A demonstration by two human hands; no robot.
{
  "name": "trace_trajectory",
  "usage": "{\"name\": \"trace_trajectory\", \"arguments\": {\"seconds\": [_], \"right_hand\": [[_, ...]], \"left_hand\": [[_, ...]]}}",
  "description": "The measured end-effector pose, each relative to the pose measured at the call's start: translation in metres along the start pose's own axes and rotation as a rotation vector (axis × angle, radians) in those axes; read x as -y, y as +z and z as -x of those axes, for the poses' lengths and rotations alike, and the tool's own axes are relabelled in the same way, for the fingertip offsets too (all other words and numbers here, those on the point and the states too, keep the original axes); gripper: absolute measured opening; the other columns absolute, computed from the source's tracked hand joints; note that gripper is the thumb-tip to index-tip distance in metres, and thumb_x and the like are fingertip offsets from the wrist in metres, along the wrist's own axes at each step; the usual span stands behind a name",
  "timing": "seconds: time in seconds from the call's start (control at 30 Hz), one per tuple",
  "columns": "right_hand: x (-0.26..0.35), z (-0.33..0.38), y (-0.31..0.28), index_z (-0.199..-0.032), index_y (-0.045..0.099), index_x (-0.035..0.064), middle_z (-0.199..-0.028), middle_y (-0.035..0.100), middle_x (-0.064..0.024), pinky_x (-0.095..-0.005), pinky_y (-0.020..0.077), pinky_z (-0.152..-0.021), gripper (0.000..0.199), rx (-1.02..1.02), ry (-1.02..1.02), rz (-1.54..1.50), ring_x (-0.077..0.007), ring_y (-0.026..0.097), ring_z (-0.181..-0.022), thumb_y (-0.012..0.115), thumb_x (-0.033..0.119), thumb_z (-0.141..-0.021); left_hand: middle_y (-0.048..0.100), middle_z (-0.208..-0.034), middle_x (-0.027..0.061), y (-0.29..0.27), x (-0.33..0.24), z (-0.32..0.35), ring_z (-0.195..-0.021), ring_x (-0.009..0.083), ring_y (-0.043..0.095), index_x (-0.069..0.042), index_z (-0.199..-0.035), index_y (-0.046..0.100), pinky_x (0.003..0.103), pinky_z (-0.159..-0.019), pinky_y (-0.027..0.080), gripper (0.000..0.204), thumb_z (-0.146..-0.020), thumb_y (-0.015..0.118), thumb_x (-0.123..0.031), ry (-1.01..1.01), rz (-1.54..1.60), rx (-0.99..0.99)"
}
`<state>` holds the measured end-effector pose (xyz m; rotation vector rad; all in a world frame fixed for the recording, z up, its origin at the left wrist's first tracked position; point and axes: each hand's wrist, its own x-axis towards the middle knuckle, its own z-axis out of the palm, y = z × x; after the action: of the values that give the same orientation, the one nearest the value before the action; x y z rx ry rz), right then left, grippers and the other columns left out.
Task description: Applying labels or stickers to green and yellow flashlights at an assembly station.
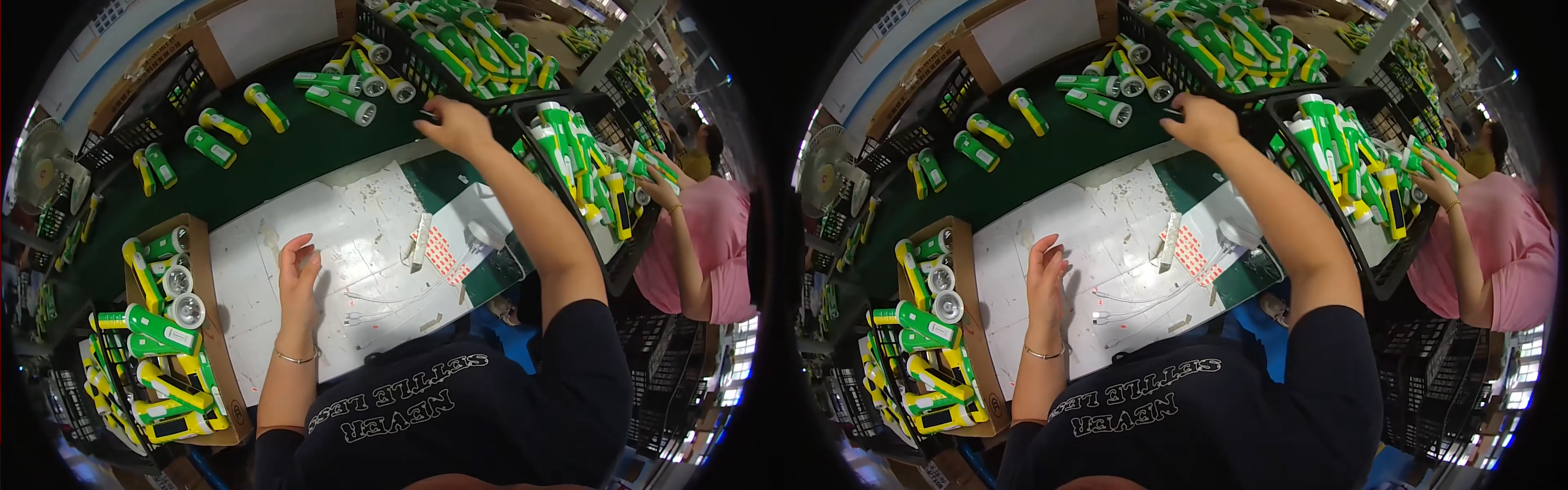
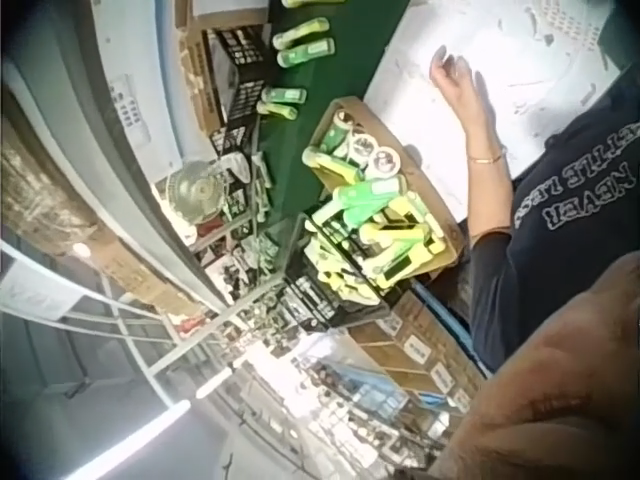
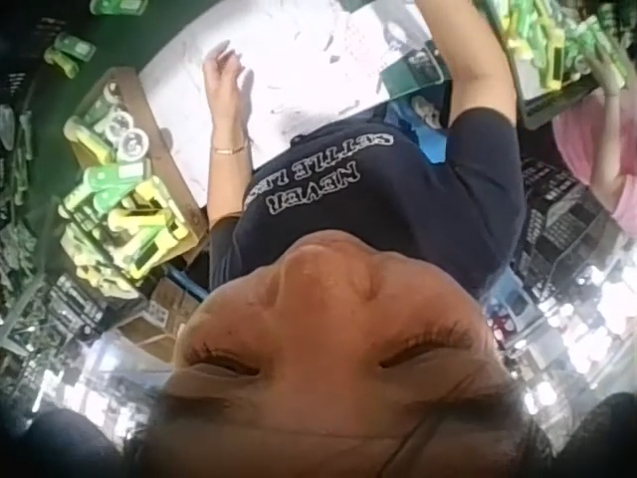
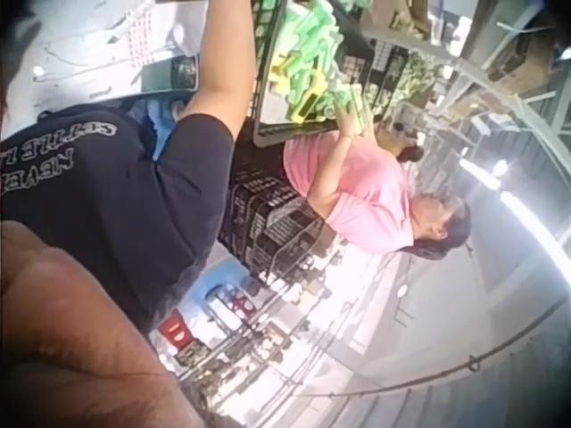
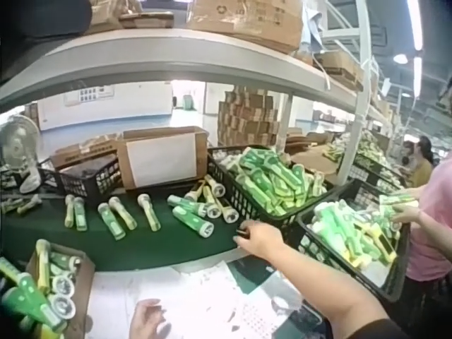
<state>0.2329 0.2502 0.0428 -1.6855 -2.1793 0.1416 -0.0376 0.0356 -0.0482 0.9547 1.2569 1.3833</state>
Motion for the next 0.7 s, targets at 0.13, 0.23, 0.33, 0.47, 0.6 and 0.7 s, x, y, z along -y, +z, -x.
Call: {"name": "trace_trajectory", "arguments": {"seconds": [0.13,0.23,0.33,0.47,0.6,0.7], "right_hand": [[0.038,-0.049,0.067,-0.132,0.038,0.0132,-0.107,0.062,-0.0125,-0.0391,0.0490,-0.080,0.076,0.179,0.083,0.048,-0.0298,0.060,-0.098,0.067,0.050,-0.072],[0.048,-0.063,0.102,-0.130,0.040,0.0141,-0.104,0.062,-0.0122,-0.0407,0.0496,-0.076,0.068,0.188,0.088,0.073,-0.0293,0.061,-0.095,0.068,0.042,-0.074],[0.041,-0.067,0.103,-0.123,0.045,0.0148,-0.101,0.063,-0.0123,-0.0402,0.0498,-0.076,0.057,0.142,0.036,0.011,-0.0294,0.061,-0.093,0.068,0.033,-0.074],[0.031,-0.055,0.090,-0.122,0.048,0.0118,-0.103,0.063,-0.0126,-0.0377,0.0490,-0.078,0.057,0.186,0.047,-0.031,-0.0281,0.061,-0.095,0.069,0.032,-0.073],[0.025,-0.031,0.063,-0.121,0.054,0.0059,-0.103,0.063,-0.0099,-0.0287,0.0449,-0.074,0.060,0.486,0.084,-0.825,-0.0140,0.059,-0.093,0.074,0.029,-0.069],[0.046,0.019,0.013,-0.123,0.051,0.0054,-0.106,0.063,-0.0072,-0.0216,0.0445,-0.078,0.053,0.861,-0.052,-1.147,-0.0124,0.059,-0.094,0.071,0.013,-0.075]], "left_hand": [[0.050,-0.109,0.0042,0.001,-0.003,-0.001,-0.104,0.0113,0.046,-0.007,-0.120,0.048,0.026,-0.087,0.038,0.033,-0.089,0.052,-0.019,-0.049,0.116,0.012],[0.051,-0.107,0.0045,0.001,-0.005,0.002,-0.101,0.0113,0.048,-0.006,-0.119,0.048,0.025,-0.086,0.038,0.034,-0.089,0.053,-0.020,-0.051,0.067,0.031],[0.053,-0.105,0.0038,0.001,-0.011,0.005,-0.099,0.0112,0.049,-0.005,-0.118,0.048,0.024,-0.084,0.039,0.033,-0.089,0.053,-0.020,-0.040,0.073,0.030],[0.053,-0.102,0.0037,0.002,-0.014,0.010,-0.097,0.0122,0.049,-0.005,-0.116,0.050,0.025,-0.086,0.039,0.031,-0.088,0.053,-0.017,-0.055,0.105,0.049],[0.055,-0.099,0.0076,-0.006,-0.011,0.003,-0.090,0.0182,0.055,-0.002,-0.115,0.050,0.034,-0.079,0.048,0.033,-0.093,0.049,-0.026,-0.321,0.603,0.095],[0.056,-0.110,0.0198,-0.015,-0.007,-0.003,-0.094,0.0298,0.059,0.001,-0.127,0.042,0.046,-0.077,0.052,0.069,-0.093,0.027,-0.056,-0.608,1.137,0.565]]}}
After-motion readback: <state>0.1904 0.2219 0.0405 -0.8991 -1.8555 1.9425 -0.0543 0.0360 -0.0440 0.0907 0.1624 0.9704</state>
